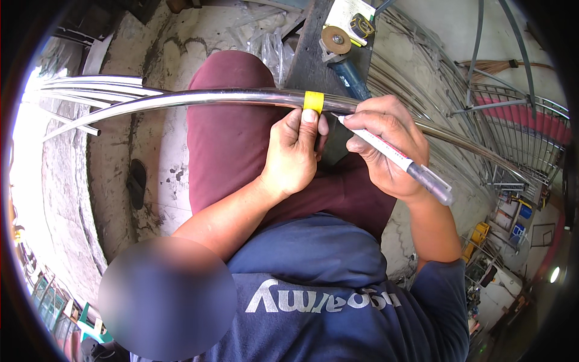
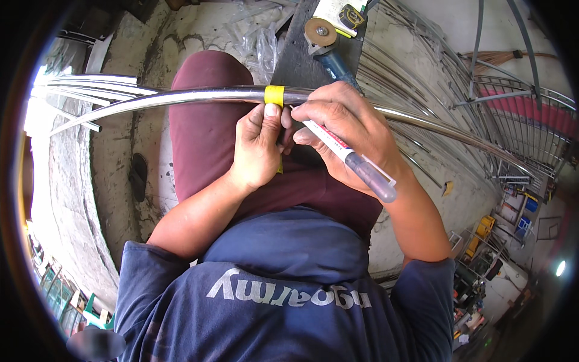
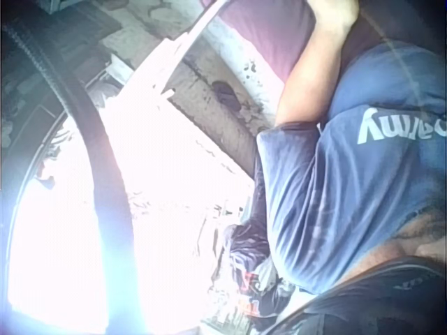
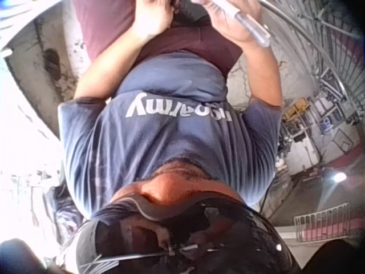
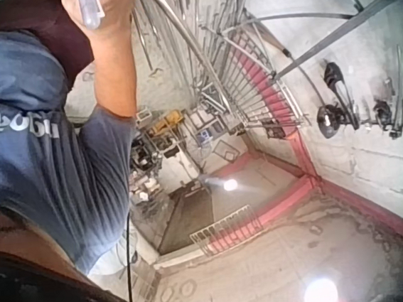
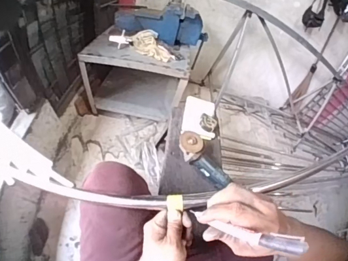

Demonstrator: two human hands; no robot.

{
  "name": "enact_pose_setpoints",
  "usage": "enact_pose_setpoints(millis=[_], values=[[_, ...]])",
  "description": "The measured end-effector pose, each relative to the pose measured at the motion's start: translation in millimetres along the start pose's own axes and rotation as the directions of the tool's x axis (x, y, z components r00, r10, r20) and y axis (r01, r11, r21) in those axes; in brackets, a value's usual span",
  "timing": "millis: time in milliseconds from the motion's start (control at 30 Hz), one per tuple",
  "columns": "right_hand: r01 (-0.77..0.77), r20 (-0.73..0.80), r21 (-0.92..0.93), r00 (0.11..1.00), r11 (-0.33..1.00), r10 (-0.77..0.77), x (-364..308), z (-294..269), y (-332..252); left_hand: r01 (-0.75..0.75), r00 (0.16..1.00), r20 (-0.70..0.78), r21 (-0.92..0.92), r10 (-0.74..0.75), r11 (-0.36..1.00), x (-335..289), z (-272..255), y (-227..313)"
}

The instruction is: Grinding, measuring, and marking metal pipes in a fabrication workshop.

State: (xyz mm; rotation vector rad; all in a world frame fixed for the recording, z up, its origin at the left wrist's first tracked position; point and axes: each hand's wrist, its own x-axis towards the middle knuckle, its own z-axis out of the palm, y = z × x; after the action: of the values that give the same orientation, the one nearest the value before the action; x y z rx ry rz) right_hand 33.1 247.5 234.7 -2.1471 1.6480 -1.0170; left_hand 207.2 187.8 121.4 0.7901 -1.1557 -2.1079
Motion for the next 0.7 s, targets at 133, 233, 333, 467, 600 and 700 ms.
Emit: enact_pose_setpoints(millis=[133, 233, 333, 467, 600, 700], values=[[0.038, -0.032, -0.019, 0.999, 0.999, -0.038, -5.3, 5.7, 1.9, 0.004, 1.000, -0.020, -0.009, -0.004, 1.000, -0.8, 1.7, -0.5], [0.105, -0.089, -0.033, 0.990, 0.994, -0.107, -9.4, 13.6, 6.7, 0.019, 1.000, -0.020, -0.022, -0.019, 1.000, -1.3, 1.7, -0.1], [0.180, -0.123, -0.051, 0.975, 0.982, -0.185, -12.1, 19.9, 13.1, 0.022, 0.999, -0.025, -0.023, -0.022, 0.999, -1.5, 1.7, -0.8], [0.239, -0.128, -0.112, 0.959, 0.964, -0.253, -16.2, 24.0, 17.1, 0.001, 0.999, -0.033, -0.033, -0.002, 0.999, -0.8, 1.5, -4.6], [0.248, -0.135, -0.164, 0.953, 0.955, -0.271, -20.0, 29.4, 17.8, 0.007, 0.998, -0.060, -0.086, -0.012, 0.996, 0.6, 4.0, -9.9], [0.244, -0.104, -0.190, 0.958, 0.951, -0.267, -22.8, 28.9, 17.5, -0.007, 0.998, -0.065, -0.078, 0.002, 0.997, 0.4, 4.6, -12.0]])
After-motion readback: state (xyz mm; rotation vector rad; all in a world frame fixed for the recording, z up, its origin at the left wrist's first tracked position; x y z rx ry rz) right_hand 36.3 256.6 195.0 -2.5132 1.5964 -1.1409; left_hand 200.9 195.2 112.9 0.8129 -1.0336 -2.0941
